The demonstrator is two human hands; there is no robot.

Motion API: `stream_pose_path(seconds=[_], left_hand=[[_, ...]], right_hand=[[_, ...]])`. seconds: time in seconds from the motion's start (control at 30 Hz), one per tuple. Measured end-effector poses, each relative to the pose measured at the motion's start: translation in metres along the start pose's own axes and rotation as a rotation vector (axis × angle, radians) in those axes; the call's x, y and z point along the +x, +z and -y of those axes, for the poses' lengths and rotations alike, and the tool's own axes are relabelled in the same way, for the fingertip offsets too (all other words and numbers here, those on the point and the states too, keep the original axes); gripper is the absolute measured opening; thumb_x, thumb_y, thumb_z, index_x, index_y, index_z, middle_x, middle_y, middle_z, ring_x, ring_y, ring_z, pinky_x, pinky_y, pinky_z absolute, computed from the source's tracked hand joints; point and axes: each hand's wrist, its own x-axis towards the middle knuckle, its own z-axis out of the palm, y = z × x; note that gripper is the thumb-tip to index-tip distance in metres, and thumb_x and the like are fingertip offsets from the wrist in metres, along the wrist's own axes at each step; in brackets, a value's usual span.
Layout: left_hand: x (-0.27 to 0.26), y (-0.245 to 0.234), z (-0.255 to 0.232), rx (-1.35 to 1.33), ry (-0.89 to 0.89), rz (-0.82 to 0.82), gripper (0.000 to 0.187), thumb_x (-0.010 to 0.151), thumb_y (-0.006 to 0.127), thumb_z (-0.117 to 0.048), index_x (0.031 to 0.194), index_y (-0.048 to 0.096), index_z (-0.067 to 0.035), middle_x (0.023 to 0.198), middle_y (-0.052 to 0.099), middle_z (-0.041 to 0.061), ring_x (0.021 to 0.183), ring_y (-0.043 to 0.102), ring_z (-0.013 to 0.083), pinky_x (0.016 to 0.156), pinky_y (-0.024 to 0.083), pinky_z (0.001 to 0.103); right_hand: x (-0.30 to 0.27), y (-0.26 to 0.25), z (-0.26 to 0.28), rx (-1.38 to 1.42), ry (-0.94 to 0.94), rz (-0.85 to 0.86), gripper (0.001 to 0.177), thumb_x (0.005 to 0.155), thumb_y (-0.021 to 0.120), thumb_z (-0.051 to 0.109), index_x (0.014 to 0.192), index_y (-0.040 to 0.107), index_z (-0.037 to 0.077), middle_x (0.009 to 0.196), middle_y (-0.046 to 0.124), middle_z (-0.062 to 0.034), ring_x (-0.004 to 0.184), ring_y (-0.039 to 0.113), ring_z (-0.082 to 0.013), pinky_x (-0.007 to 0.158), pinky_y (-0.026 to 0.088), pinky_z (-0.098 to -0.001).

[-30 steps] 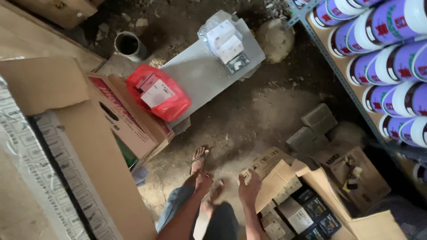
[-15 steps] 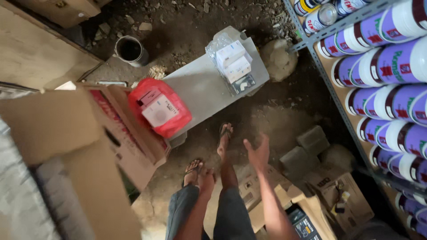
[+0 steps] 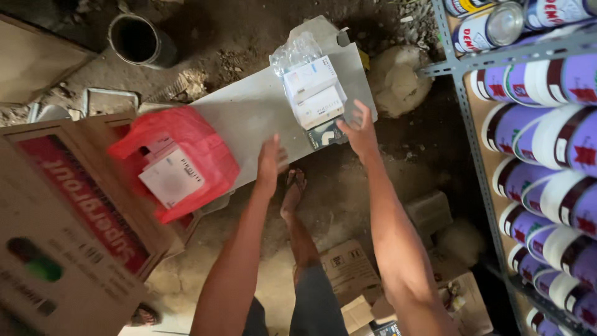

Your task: The person picks up boxes of light bulbs from a shelf and floor area and packs them into a larger cardboard box, occasionally placing some in plastic bags first.

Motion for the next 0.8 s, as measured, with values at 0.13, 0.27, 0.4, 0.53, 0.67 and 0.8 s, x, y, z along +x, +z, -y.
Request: stream_pose_path(seconds=[0.13,0.27,0.4,0.53,0.67,0.8], left_hand=[[0.048,0.042,-0.043,-0.093,-0.018,-0.089,0.099,0.084,0.066,-0.06,0.155,0.01,-0.02,0.153,0.019,0.03,0.139,0.015,0.0545,0.11,0.018,0.066],[0.107,0.064,-0.044,-0.096,0.093,-0.145,0.092,0.078,0.076,-0.055,0.15,0.027,-0.026,0.156,0.017,0.027,0.141,0.015,0.0533,0.106,0.02,0.074],[0.117,0.076,-0.052,0.115,0.077,-0.247,0.092,0.071,0.074,-0.069,0.145,0.038,-0.029,0.148,0.032,0.031,0.137,0.028,0.0515,0.106,0.028,0.068],[0.126,0.069,-0.039,0.029,0.066,-0.236,0.092,0.07,0.078,-0.065,0.143,0.038,-0.027,0.139,0.042,0.03,0.128,0.042,0.0488,0.095,0.039,0.065],[0.106,0.078,-0.048,-0.073,0.081,-0.261,0.083,0.073,0.078,-0.059,0.14,0.039,-0.029,0.14,0.042,0.026,0.128,0.041,0.0445,0.092,0.037,0.065],[0.102,0.076,-0.039,-0.156,0.113,-0.245,0.078,0.073,0.08,-0.059,0.135,0.043,-0.028,0.134,0.046,0.021,0.123,0.044,0.041,0.091,0.038,0.063]], right_hand=[[0.04,0.0,0.003,-0.064,0.016,0.116,0.073,0.095,0.064,0.04,0.151,0.021,0.018,0.146,0.025,-0.0329,0.136,0.026,-0.0538,0.106,0.026,-0.072],[0.078,0.011,-0.03,-0.136,-0.012,0.145,0.066,0.096,0.06,0.053,0.149,0.032,0.025,0.148,0.031,-0.0259,0.135,0.032,-0.0487,0.107,0.03,-0.0646],[0.092,0.018,-0.055,-0.052,-0.029,0.087,0.059,0.095,0.061,0.052,0.144,0.041,0.026,0.146,0.039,-0.0208,0.134,0.034,-0.0478,0.107,0.033,-0.0624],[0.094,0.02,-0.064,-0.071,-0.044,0.042,0.051,0.096,0.053,0.057,0.142,0.044,0.034,0.138,0.046,-0.0252,0.124,0.045,-0.0503,0.102,0.04,-0.0599],[0.091,0.027,-0.07,-0.126,-0.117,-0.051,0.052,0.095,0.053,0.06,0.141,0.046,0.037,0.141,0.034,-0.0322,0.124,0.036,-0.0611,0.103,0.033,-0.0675],[0.092,0.038,-0.072,-0.077,-0.186,-0.082,0.055,0.097,0.046,0.065,0.143,0.045,0.035,0.143,0.029,-0.0349,0.131,0.024,-0.0621,0.107,0.018,-0.0695]])
